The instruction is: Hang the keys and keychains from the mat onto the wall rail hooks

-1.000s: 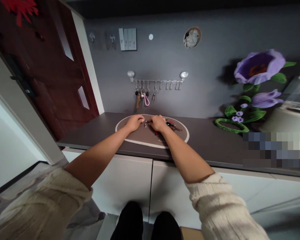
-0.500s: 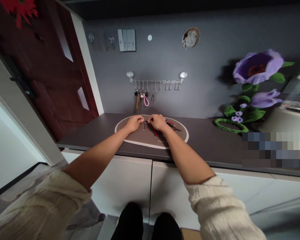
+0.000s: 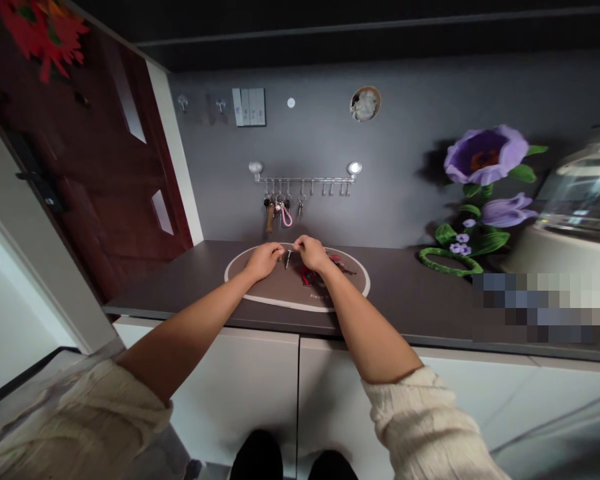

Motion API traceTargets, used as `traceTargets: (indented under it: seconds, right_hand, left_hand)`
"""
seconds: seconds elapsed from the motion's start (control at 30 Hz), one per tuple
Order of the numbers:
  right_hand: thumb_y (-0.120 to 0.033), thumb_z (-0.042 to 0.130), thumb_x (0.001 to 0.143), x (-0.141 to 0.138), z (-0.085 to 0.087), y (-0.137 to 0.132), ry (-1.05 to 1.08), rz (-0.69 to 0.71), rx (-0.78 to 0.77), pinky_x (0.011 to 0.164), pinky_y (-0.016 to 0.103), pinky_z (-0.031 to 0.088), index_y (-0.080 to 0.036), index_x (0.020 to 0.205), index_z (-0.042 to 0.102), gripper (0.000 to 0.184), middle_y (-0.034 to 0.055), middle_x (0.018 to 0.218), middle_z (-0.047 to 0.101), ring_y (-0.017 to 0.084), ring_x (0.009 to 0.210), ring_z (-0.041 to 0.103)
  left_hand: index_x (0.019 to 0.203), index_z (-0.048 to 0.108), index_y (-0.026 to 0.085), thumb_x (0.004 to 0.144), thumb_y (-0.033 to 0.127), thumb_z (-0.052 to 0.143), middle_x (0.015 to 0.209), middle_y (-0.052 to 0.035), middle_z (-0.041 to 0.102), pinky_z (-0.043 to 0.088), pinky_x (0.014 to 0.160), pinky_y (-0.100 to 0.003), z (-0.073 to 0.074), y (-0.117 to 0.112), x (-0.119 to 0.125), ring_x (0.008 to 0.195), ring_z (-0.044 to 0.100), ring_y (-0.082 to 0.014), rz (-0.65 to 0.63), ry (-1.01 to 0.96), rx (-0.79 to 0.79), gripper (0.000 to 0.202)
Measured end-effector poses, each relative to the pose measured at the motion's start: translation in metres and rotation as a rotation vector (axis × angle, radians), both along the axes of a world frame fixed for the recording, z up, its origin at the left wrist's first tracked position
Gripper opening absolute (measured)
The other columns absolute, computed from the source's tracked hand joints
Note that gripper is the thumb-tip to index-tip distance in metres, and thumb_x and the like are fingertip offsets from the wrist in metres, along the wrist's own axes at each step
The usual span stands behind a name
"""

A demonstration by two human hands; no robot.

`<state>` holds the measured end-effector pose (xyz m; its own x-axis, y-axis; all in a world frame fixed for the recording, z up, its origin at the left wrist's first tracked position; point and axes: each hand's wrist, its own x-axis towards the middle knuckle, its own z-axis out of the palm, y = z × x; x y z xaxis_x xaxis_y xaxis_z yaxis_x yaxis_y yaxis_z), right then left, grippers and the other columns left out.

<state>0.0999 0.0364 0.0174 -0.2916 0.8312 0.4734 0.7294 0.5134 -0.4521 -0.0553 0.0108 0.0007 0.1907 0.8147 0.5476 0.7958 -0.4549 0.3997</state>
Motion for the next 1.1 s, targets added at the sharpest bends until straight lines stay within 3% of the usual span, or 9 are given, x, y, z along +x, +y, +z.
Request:
traceTargets:
  seconds: [0.3, 0.6, 0.73, 1.1]
  right_hand:
    - [-0.020, 0.040, 0.075, 0.003, 0.000, 0.002, 0.230, 0.052, 0.026, 0.066, 0.022, 0.038, -0.017, 0.074, 0.052, 0.013, 0.0013, 0.071, 0.060, 0.010, 0.067, 0.051]
    - [-0.025, 0.043, 0.071, 0.010, 0.005, 0.015, 0.438, -0.011, 0.096, 0.067, 0.026, 0.040, -0.017, 0.069, 0.050, 0.011, 0.0014, 0.068, 0.059, 0.013, 0.065, 0.053]
    - [-0.024, 0.043, 0.070, 0.012, 0.018, 0.024, 0.504, -0.044, 0.116, 0.066, 0.026, 0.041, -0.017, 0.069, 0.050, 0.010, 0.0012, 0.067, 0.059, 0.013, 0.066, 0.054]
    - [-0.018, 0.041, 0.069, 0.020, 0.075, 0.065, 0.532, -0.204, 0.212, 0.066, 0.025, 0.042, -0.015, 0.068, 0.055, 0.014, 0.0030, 0.067, 0.061, 0.012, 0.063, 0.055]
  left_hand:
    - [0.081, 0.060, 0.017, 0.082, 0.022, 0.038, 0.083, -0.0052, 0.062, 0.037, 0.073, -0.025, -0.004, 0.002, 0.004, 0.078, 0.053, -0.0150, -0.020, -0.005, 0.057, 0.023]
    - [0.076, 0.057, 0.017, 0.082, 0.023, 0.036, 0.075, -0.0037, 0.060, 0.034, 0.064, -0.024, -0.009, 0.005, 0.005, 0.069, 0.051, -0.0131, -0.101, -0.046, 0.073, 0.023]
    - [0.075, 0.056, 0.017, 0.082, 0.026, 0.036, 0.074, -0.0033, 0.060, 0.033, 0.063, -0.023, -0.010, 0.006, 0.007, 0.068, 0.051, -0.0132, -0.122, -0.050, 0.063, 0.024]
    - [0.073, 0.056, 0.017, 0.083, 0.029, 0.034, 0.073, -0.0031, 0.059, 0.033, 0.063, -0.024, -0.009, 0.004, 0.009, 0.069, 0.051, -0.0138, -0.190, -0.030, 0.045, 0.027]
